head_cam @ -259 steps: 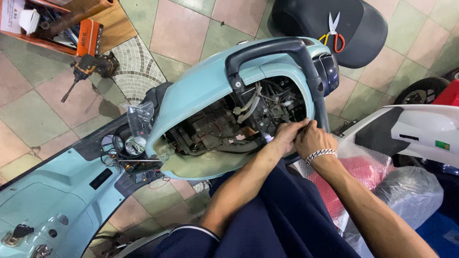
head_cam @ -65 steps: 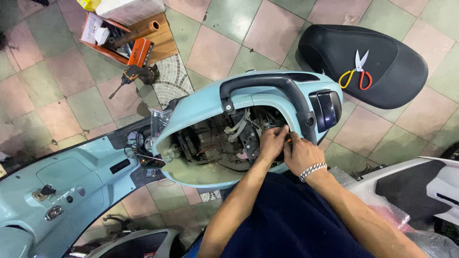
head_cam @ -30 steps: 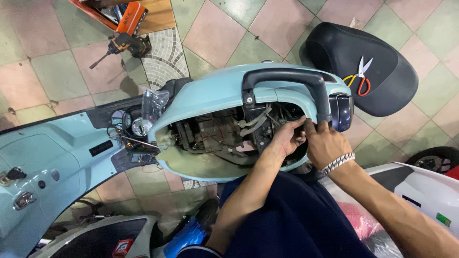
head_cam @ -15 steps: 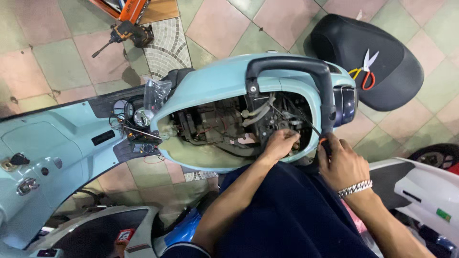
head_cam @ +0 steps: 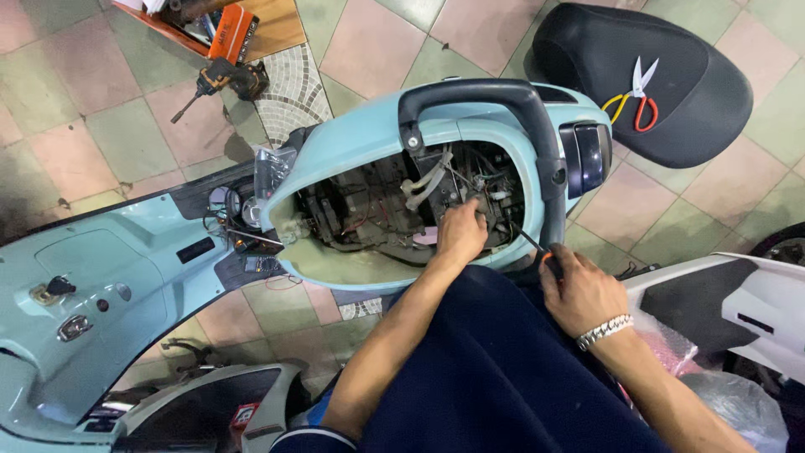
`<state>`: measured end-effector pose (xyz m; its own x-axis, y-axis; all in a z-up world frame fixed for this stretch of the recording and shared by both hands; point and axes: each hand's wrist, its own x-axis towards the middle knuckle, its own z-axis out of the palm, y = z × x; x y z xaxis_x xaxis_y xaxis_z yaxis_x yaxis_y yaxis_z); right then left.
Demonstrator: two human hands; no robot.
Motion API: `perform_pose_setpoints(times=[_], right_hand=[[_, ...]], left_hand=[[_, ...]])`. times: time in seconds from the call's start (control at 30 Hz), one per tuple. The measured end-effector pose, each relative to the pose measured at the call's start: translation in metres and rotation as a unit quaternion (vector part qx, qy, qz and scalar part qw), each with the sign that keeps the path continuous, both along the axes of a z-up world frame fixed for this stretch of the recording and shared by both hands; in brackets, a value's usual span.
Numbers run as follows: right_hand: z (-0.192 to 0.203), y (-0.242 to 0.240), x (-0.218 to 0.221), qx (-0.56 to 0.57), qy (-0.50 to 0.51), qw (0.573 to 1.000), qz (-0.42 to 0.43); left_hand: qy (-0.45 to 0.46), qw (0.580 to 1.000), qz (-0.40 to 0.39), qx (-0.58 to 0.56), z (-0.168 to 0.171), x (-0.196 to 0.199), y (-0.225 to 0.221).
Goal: The person works on the internal components of a scooter, using a multimeter to test electrical connections, a screwdriver to loosen screws, and their hands to disconnect and reconnect wiring harnesses within the seat compartment and behind the front fairing.
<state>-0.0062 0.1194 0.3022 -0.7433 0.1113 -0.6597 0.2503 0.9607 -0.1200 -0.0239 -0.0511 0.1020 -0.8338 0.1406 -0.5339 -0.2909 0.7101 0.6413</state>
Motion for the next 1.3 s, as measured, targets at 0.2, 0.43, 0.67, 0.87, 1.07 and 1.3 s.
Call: perform_pose_setpoints(times=[0.2,0.43,0.67,0.87,1.07,1.3], right_hand=[[-0.008,-0.001,0.005,-0.004,-0.031,0.999,0.012],[-0.006,0.012,0.010,-0.022,-0.002,1.000,0.013],[0.021,0.021,0.035,-0.147,0.102,0.982,-0.057],[-0.004,-0.082,0.037,-0.444,-0.003,0.886,0.129],[-0.013,-0.182,0.037,-0.381,-0.090,0.898,0.202],[-0.084,-0.143,0.038,-0.172,0.181,0.967,-0.054]], left_hand=[[0.003,0.997,-0.081,-0.013,0.014,0.029,0.015],[-0.092,0.990,-0.089,-0.052,0.027,0.015,0.020],[-0.133,0.928,0.193,0.290,0.089,0.058,-0.026],[-0.104,0.859,0.352,0.357,0.144,0.110,-0.085],[0.019,0.698,0.702,0.141,0.061,0.213,-0.223],[-0.194,0.701,0.687,0.017,-0.200,0.242,-0.398]])
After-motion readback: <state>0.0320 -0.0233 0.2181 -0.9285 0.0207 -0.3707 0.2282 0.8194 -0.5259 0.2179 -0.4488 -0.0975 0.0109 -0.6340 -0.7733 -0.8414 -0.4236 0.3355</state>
